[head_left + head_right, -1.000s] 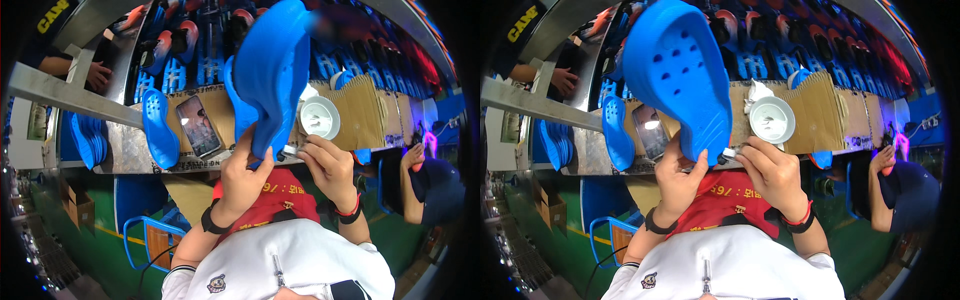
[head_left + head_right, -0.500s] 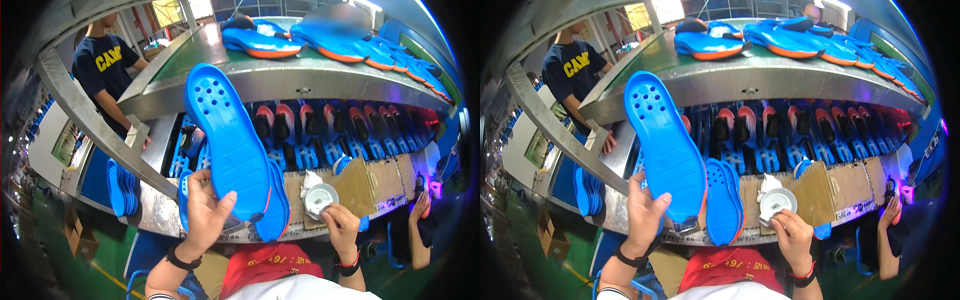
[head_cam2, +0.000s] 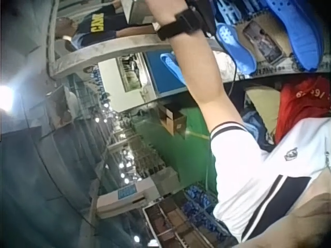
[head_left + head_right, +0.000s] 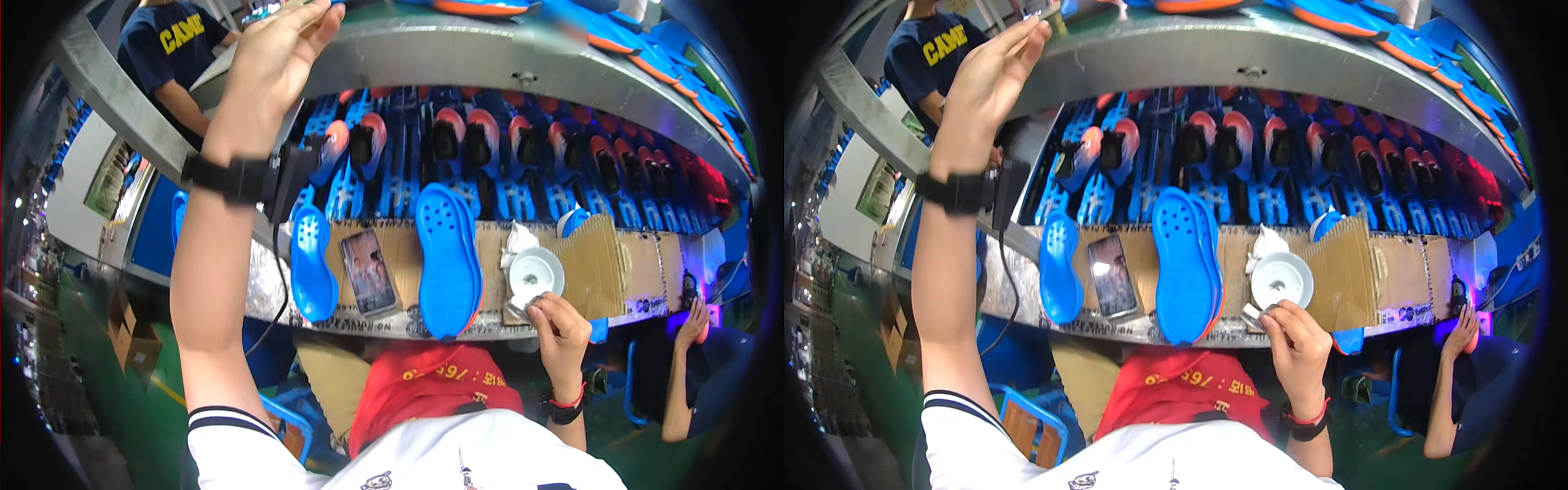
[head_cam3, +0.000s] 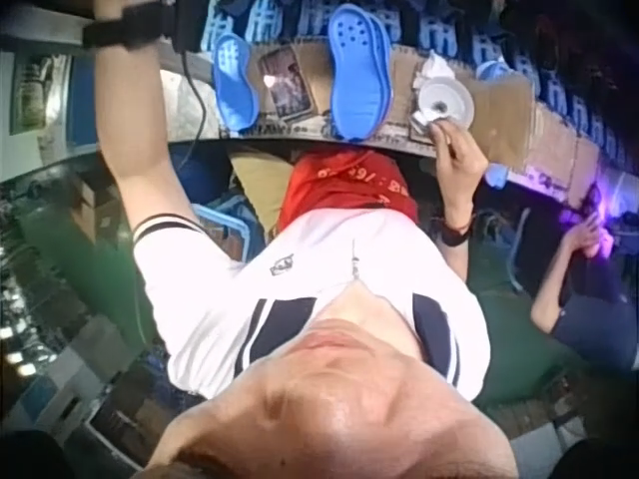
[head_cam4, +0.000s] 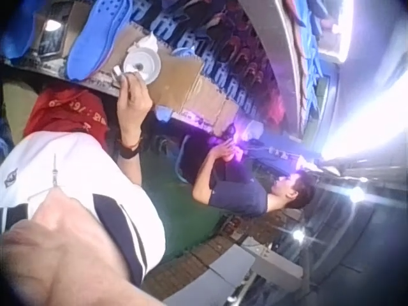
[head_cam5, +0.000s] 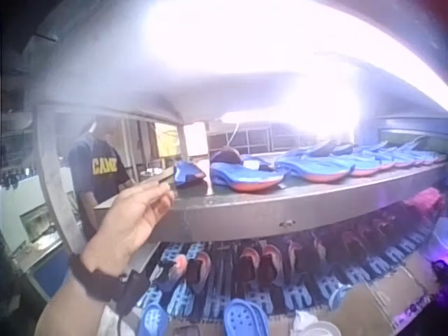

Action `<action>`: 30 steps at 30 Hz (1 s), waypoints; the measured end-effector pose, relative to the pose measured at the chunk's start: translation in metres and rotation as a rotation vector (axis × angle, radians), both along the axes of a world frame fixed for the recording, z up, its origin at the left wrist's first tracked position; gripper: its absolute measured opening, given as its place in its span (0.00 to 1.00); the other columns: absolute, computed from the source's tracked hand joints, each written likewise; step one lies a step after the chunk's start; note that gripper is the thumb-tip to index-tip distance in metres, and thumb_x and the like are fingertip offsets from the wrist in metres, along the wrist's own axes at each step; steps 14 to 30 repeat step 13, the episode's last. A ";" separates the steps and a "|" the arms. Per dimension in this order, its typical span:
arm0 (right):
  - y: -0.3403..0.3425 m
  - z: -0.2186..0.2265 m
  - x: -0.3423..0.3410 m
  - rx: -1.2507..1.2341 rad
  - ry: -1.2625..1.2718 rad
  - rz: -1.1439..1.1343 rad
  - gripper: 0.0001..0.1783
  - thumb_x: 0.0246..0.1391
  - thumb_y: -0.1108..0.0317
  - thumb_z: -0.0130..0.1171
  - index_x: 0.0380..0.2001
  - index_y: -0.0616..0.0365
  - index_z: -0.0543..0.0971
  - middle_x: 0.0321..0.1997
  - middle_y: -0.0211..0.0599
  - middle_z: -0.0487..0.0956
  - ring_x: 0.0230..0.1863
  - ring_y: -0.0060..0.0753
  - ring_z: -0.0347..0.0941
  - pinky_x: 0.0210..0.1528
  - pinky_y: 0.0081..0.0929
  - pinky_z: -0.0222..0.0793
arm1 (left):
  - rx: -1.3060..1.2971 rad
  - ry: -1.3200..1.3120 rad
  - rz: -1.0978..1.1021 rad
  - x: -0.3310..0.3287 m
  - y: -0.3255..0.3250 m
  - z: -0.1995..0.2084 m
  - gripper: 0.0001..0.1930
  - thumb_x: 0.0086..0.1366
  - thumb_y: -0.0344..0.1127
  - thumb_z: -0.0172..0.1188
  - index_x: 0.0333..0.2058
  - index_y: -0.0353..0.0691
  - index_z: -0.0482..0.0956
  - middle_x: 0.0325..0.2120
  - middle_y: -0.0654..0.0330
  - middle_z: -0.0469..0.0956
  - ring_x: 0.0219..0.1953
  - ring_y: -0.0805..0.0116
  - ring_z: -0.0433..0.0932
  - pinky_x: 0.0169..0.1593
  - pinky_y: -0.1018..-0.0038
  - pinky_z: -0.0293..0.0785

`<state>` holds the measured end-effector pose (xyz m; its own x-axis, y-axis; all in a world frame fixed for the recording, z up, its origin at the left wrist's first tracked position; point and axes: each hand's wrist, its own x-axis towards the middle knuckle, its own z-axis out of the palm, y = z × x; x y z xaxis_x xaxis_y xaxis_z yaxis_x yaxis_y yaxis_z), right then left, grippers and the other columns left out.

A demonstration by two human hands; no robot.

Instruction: The recorder is applying a white adhesive or sealant to the heel and edge of blue shoe soles using a small applicator tool.

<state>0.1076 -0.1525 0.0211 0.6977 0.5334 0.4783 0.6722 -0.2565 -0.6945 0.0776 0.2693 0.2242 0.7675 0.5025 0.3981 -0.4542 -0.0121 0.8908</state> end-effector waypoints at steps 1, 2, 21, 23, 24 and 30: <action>-0.002 -0.006 -0.001 0.028 0.005 -0.036 0.04 0.47 0.81 0.64 0.28 0.67 0.78 0.30 0.43 0.80 0.23 0.35 0.76 0.25 0.23 0.69 | 0.160 0.036 0.125 -0.010 -0.043 -0.017 0.20 0.66 0.27 0.54 0.54 0.24 0.63 0.43 0.52 0.75 0.38 0.70 0.77 0.40 0.82 0.75; -0.003 -0.009 -0.001 0.010 0.037 -0.027 0.05 0.47 0.81 0.64 0.29 0.68 0.79 0.31 0.42 0.80 0.24 0.33 0.77 0.25 0.22 0.70 | 0.171 0.015 0.204 -0.027 -0.064 -0.039 0.23 0.65 0.29 0.58 0.55 0.25 0.63 0.44 0.54 0.75 0.32 0.76 0.74 0.32 0.84 0.69; 0.005 -0.022 0.001 -0.072 0.036 0.035 0.05 0.47 0.80 0.64 0.30 0.66 0.79 0.32 0.44 0.80 0.24 0.32 0.77 0.26 0.22 0.70 | 0.294 1.117 0.687 -0.244 -0.083 -0.293 0.30 0.54 0.39 0.69 0.49 0.33 0.62 0.51 0.47 0.64 0.57 0.42 0.66 0.51 0.60 0.72; 0.005 -0.022 0.001 -0.072 0.036 0.035 0.05 0.47 0.80 0.64 0.30 0.66 0.79 0.32 0.44 0.80 0.24 0.32 0.77 0.26 0.22 0.70 | 0.294 1.117 0.687 -0.244 -0.083 -0.293 0.30 0.54 0.39 0.69 0.49 0.33 0.62 0.51 0.47 0.64 0.57 0.42 0.66 0.51 0.60 0.72; 0.005 -0.022 0.001 -0.072 0.036 0.035 0.05 0.47 0.80 0.64 0.30 0.66 0.79 0.32 0.44 0.80 0.24 0.32 0.77 0.26 0.22 0.70 | 0.294 1.117 0.687 -0.244 -0.083 -0.293 0.30 0.54 0.39 0.69 0.49 0.33 0.62 0.51 0.47 0.64 0.57 0.42 0.66 0.51 0.60 0.72; 0.005 -0.022 0.001 -0.072 0.036 0.035 0.05 0.47 0.80 0.64 0.30 0.66 0.79 0.32 0.44 0.80 0.24 0.32 0.77 0.26 0.22 0.70 | 0.294 1.117 0.687 -0.244 -0.083 -0.293 0.30 0.54 0.39 0.69 0.49 0.33 0.62 0.51 0.47 0.64 0.57 0.42 0.66 0.51 0.60 0.72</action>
